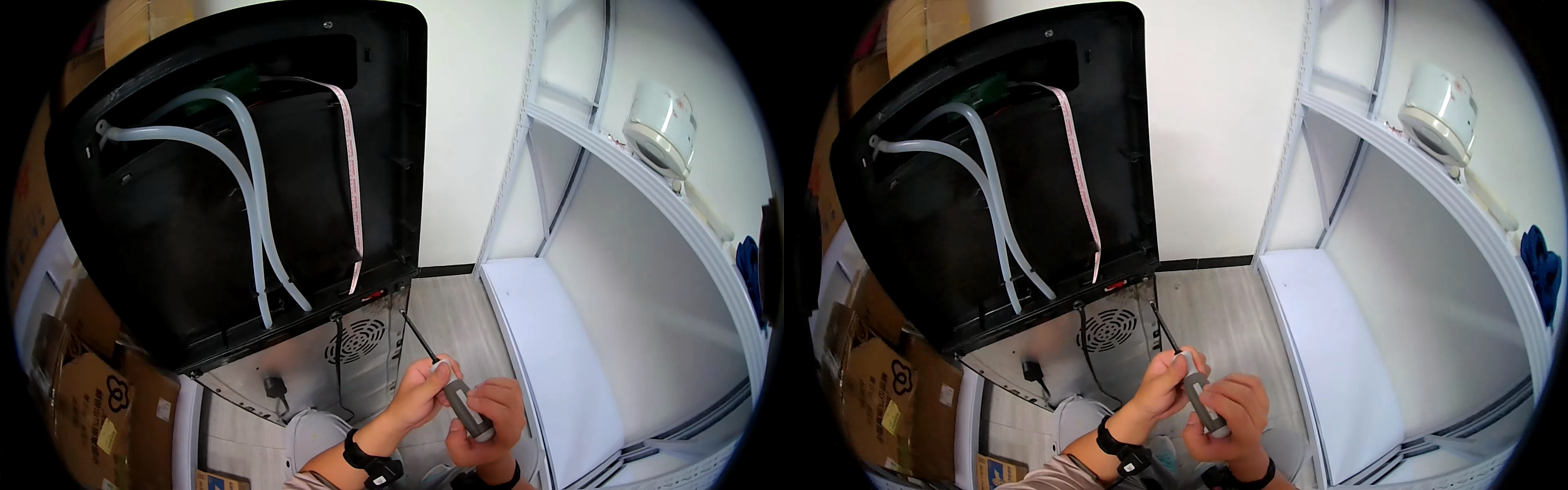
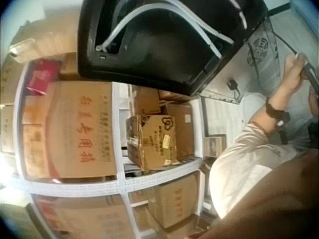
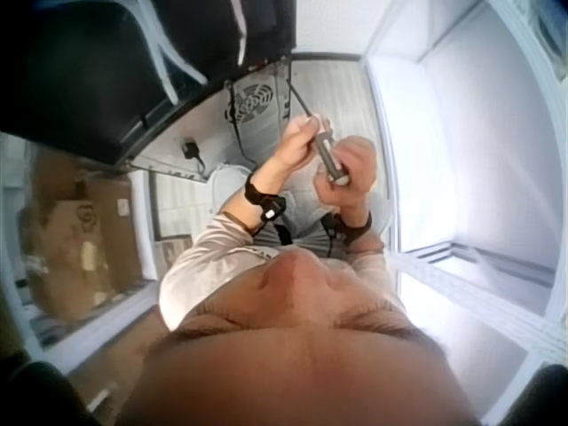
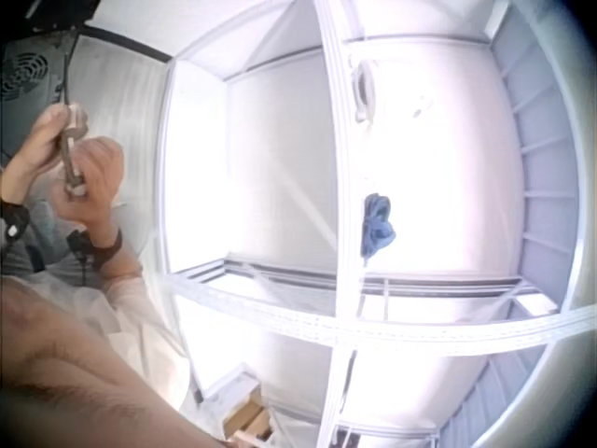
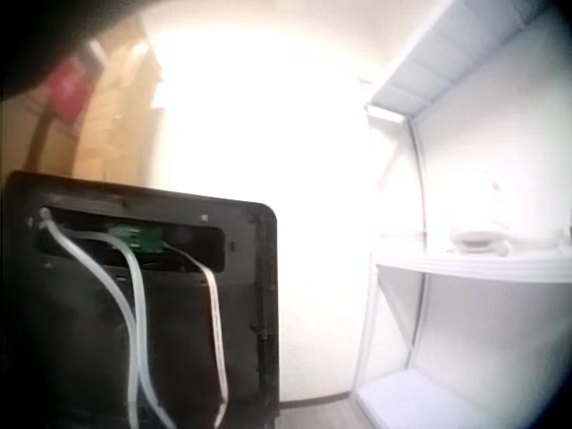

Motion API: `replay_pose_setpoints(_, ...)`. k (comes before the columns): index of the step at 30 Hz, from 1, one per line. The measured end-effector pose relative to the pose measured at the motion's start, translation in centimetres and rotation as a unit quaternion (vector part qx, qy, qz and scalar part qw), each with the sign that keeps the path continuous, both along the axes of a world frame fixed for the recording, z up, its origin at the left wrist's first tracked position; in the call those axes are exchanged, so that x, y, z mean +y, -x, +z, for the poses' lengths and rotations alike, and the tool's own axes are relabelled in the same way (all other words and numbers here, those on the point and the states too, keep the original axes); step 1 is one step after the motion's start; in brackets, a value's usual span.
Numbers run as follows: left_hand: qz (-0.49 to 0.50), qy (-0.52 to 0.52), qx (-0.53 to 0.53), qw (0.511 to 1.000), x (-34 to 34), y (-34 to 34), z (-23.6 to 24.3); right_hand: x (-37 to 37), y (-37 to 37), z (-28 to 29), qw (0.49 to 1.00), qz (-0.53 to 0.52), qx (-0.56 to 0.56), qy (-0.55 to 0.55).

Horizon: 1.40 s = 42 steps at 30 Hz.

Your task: The person uses a screwdriver to remove screws from the back panel of a small appliance. They systematically loosen and remove several screws from the lower section of the unit's rear casing.

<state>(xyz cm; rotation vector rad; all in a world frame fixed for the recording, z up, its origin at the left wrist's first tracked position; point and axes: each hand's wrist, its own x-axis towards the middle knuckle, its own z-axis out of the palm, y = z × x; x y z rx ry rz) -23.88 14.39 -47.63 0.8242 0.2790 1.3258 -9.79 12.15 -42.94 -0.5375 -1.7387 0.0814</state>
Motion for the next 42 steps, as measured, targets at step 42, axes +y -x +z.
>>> replay_pose_setpoints(42, 0.035, 0.036, 0.035, 0.998, -0.5, 0.2, 0.7, -1.3, -0.5, 1.9, 0.994, 0.021, -0.055, 0.093)
